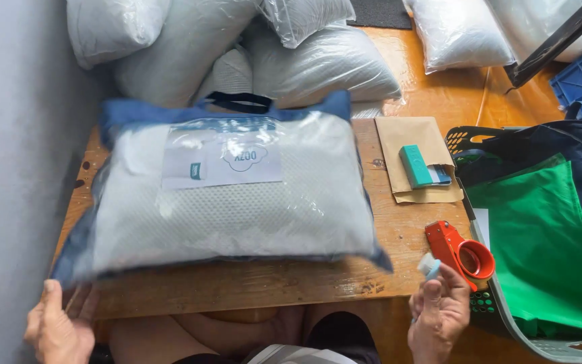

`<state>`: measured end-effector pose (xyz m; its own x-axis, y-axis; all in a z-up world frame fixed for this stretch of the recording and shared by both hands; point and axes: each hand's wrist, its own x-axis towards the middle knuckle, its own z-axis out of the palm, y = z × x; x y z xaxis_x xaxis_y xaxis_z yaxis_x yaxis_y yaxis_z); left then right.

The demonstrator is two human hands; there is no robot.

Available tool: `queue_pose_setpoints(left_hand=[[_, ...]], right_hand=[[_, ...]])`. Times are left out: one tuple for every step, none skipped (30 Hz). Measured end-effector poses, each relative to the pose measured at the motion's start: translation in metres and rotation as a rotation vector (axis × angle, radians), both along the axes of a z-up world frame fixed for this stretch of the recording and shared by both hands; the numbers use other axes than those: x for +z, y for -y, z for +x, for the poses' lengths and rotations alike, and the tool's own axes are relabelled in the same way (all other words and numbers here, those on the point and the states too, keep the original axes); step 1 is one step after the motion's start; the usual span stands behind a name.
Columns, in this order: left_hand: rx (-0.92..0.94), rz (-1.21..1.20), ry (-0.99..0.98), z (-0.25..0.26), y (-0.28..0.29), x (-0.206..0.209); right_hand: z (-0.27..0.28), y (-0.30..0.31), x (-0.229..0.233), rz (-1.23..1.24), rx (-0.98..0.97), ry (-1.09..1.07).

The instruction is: The person uses a small blue brush to scrub the seams and handles of a blue and white pillow bag placed on a wooden table. The person rotates the bag to clean different edges and corners, then sets the brush down.

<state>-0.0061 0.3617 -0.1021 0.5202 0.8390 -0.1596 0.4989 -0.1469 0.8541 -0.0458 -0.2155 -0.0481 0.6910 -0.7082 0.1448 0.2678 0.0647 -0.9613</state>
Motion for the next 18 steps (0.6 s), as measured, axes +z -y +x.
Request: queue_pose_setpoints(left_hand=[[0.015, -0.187, 0.232, 0.01, 0.018, 0.007], [0.03, -0.374, 0.464, 0.021, 0.036, 0.014], [0.026, -0.375, 0.461, 0.031, 0.079, 0.04], [-0.123, -0.312, 0.376, 0.032, 0.122, 0.067], [-0.269, -0.251, 0.291, 0.026, 0.164, 0.095], [-0.27, -0.256, 0.29, 0.029, 0.188, 0.099], [-0.464, -0.23, 0.367, 0.032, 0.212, 0.103], [-0.657, -0.203, 0.443, 0.034, 0.236, 0.107], [-0.657, -0.204, 0.443, 0.044, 0.236, 0.108], [-0.695, -0.261, 0.445, 0.053, 0.237, 0.109], [-0.738, -0.317, 0.446, 0.063, 0.238, 0.111], [-0.742, -0.317, 0.445, 0.079, 0.235, 0.112], [-0.785, -0.33, 0.462, 0.091, 0.232, 0.111], [-0.828, -0.344, 0.48, 0.103, 0.227, 0.111], [-0.821, -0.338, 0.475, 0.116, 0.224, 0.096], [-0.766, -0.301, 0.509, 0.13, 0.221, 0.08], [-0.719, -0.27, 0.539, 0.144, 0.22, 0.064], [-0.72, -0.269, 0.529, 0.133, 0.224, 0.078]], right_hand=[[0.003, 0.004, 0.003, -0.054, 0.009, -0.033], [0.007, 0.009, 0.006, -0.109, 0.017, -0.066], [0.008, 0.003, -0.002, -0.109, 0.013, -0.068], [0.009, -0.002, -0.01, -0.144, 0.133, -0.126], [0.011, -0.006, -0.018, -0.181, 0.254, -0.184], [0.007, -0.027, -0.011, -0.185, 0.252, -0.186], [0.003, -0.048, -0.005, -0.25, 0.372, -0.236], [-0.001, -0.07, 0.001, -0.314, 0.492, -0.288], [-0.002, -0.083, -0.006, -0.316, 0.492, -0.289], [-0.003, -0.096, -0.012, -0.373, 0.501, -0.249], [-0.005, -0.11, -0.019, -0.428, 0.505, -0.208], [0.004, -0.113, -0.018, -0.427, 0.501, -0.209], [0.01, -0.116, -0.017, -0.541, 0.477, -0.197], [0.016, -0.12, -0.017, -0.655, 0.451, -0.184], [0.025, -0.122, -0.013, -0.649, 0.46, -0.184], [0.035, -0.124, -0.01, -0.657, 0.458, -0.204], [0.043, -0.126, -0.006, -0.664, 0.45, -0.231], [0.044, -0.126, -0.004, -0.658, 0.452, -0.239]])
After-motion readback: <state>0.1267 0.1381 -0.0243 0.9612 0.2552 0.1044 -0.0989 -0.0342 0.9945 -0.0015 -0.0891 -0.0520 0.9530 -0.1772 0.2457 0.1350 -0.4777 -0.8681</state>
